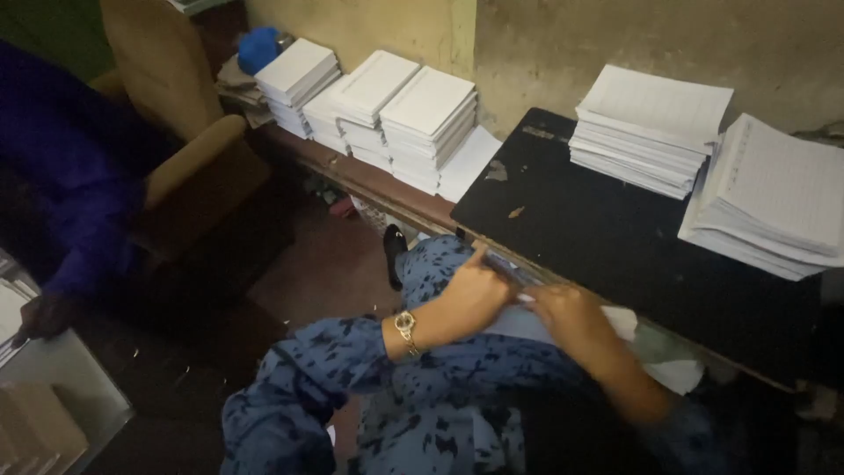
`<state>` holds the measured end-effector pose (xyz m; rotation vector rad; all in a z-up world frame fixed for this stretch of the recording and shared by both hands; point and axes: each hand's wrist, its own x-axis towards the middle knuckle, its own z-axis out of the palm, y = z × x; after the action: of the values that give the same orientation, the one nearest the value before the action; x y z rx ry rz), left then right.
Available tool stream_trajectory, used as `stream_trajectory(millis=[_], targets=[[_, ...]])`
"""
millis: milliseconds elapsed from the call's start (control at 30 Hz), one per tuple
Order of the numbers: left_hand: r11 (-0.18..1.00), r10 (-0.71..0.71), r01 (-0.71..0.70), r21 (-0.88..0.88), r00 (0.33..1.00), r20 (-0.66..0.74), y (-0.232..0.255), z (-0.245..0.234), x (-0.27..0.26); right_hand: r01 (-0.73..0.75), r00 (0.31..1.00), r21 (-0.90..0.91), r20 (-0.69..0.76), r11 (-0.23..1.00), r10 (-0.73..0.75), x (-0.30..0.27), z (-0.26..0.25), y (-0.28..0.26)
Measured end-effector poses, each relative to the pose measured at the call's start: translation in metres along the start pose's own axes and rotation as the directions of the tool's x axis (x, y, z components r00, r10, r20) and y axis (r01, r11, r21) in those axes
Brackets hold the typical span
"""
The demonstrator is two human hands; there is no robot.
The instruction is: The person sits at a table and sorts through stacks of white papers and notebooks. They pick up a stack, flip through the pages to check the contents, and then place the papers back on the table or into a different pile.
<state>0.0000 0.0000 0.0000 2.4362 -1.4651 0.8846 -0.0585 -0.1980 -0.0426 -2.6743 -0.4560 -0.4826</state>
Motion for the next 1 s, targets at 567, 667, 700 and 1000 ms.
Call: stream_trajectory(millis=[567, 667, 700, 1000], targets=[[0.995, 0.056, -0.042, -0.093, 0.987, 0.154, -0.034, 0.023, -0.035, 0.087, 0.988, -0.174, -0.111, 0.981, -0.107, -0.016, 0.058, 0.036], [0.987, 0.105, -0.087, -0.136, 0.986, 0.131, -0.034, 0.011, -0.039, 0.061, 0.986, -0.143, -0.148, 0.988, -0.082, -0.009, 0.052, 0.03], [0.972, 0.151, -0.138, -0.188, 0.987, 0.057, -0.032, 0.002, -0.038, 0.08, 0.974, 0.024, -0.216, 0.997, -0.073, -0.006, 0.046, 0.024], [0.963, 0.215, -0.211, -0.169, 0.976, 0.009, -0.032, 0.016, -0.049, -0.14, 0.973, 0.094, 0.195, 0.986, 0.12, 0.007, -0.004, -0.02]])
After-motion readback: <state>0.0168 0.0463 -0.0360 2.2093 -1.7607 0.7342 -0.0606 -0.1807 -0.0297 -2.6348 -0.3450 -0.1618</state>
